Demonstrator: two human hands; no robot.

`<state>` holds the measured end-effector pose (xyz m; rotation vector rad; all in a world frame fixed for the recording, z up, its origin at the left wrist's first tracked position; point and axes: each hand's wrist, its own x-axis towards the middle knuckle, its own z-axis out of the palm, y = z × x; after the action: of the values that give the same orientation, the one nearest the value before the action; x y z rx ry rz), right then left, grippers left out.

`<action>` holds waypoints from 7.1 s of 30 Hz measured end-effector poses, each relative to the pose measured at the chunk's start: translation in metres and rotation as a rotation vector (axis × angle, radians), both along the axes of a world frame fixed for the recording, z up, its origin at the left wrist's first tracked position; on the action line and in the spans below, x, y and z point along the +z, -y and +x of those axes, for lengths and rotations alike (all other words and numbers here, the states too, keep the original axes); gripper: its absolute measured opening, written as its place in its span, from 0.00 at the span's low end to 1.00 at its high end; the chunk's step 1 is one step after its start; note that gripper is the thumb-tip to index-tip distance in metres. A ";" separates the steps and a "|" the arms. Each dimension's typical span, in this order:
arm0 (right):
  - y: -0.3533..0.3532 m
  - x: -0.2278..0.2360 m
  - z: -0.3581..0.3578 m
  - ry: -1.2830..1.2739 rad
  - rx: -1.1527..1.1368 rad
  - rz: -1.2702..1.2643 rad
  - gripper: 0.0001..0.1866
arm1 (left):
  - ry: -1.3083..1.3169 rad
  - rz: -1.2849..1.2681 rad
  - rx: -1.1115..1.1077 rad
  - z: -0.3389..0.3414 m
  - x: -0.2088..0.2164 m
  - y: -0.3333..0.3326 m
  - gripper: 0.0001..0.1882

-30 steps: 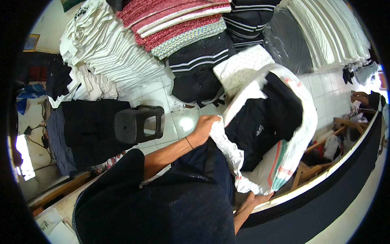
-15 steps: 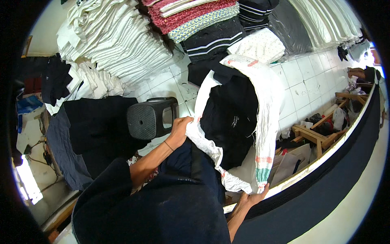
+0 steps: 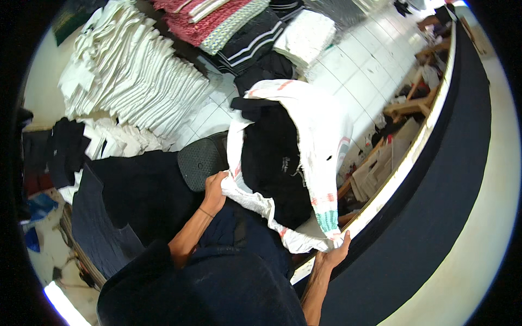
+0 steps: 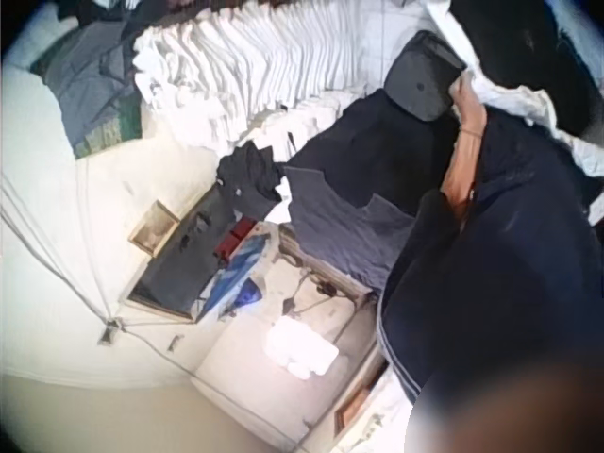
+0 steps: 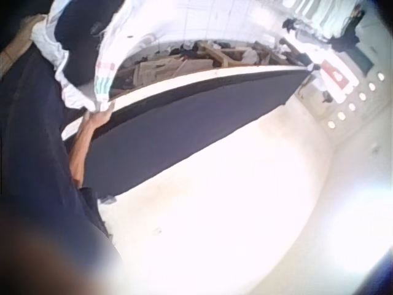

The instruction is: The person unties a large white sack filled with black garments. They remove a black t-shirt, unfold it, and place it on a nearby table. The person then moves the sack to a different location.

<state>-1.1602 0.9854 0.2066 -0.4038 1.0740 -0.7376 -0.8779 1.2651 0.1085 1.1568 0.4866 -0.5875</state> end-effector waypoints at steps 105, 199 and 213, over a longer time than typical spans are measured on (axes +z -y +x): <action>-0.127 -0.184 0.098 -0.207 0.552 0.041 0.28 | 0.297 0.609 -0.644 0.506 -0.057 0.058 0.24; -0.370 -0.130 -0.068 -1.234 -0.881 0.096 0.48 | 1.888 0.099 -1.976 0.022 0.055 0.257 0.19; -0.427 -0.191 -0.159 -0.837 -0.486 -0.157 0.31 | 1.905 0.554 -1.411 0.006 0.032 0.187 0.20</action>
<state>-1.3192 1.4124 0.0152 -0.6209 1.9500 -1.1283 -0.8719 1.0780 0.1405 1.9029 -2.0440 -0.2072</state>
